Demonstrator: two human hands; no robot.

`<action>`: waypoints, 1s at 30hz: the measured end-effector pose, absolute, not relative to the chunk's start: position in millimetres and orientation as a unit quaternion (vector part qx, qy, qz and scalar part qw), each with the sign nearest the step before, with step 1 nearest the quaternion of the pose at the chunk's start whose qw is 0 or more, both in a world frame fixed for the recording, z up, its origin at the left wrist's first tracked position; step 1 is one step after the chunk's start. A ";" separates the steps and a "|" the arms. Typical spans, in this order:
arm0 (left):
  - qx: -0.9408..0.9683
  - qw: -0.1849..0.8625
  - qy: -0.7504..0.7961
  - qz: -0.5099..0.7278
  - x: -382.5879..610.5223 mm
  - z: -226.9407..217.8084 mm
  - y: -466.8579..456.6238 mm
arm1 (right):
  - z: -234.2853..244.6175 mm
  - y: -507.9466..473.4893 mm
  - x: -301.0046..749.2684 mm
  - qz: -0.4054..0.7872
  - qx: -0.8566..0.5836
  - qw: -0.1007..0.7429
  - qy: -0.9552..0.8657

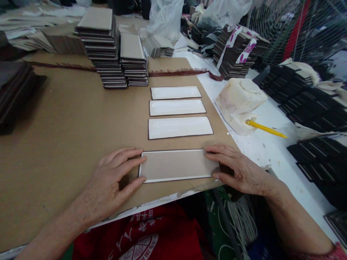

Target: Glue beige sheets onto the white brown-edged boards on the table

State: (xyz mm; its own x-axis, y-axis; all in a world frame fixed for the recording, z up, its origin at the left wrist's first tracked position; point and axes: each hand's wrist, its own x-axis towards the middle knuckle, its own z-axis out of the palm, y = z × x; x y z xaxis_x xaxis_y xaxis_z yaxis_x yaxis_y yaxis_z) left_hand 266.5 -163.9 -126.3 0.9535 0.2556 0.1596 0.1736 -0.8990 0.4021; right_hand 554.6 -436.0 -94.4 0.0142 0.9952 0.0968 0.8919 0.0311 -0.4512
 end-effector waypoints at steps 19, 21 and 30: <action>0.998 0.003 -0.005 0.057 288.7 -101.8 -192.5 | -84.0 -414.5 504.3 0.035 -0.735 0.013 -0.677; 0.998 -0.014 0.001 0.058 291.4 -103.0 -199.3 | -87.2 -412.8 501.1 0.020 -0.741 0.001 -0.671; 0.997 -0.017 0.008 0.075 272.1 -108.2 -184.5 | -98.4 -455.9 534.9 -0.027 -0.753 -0.015 -0.658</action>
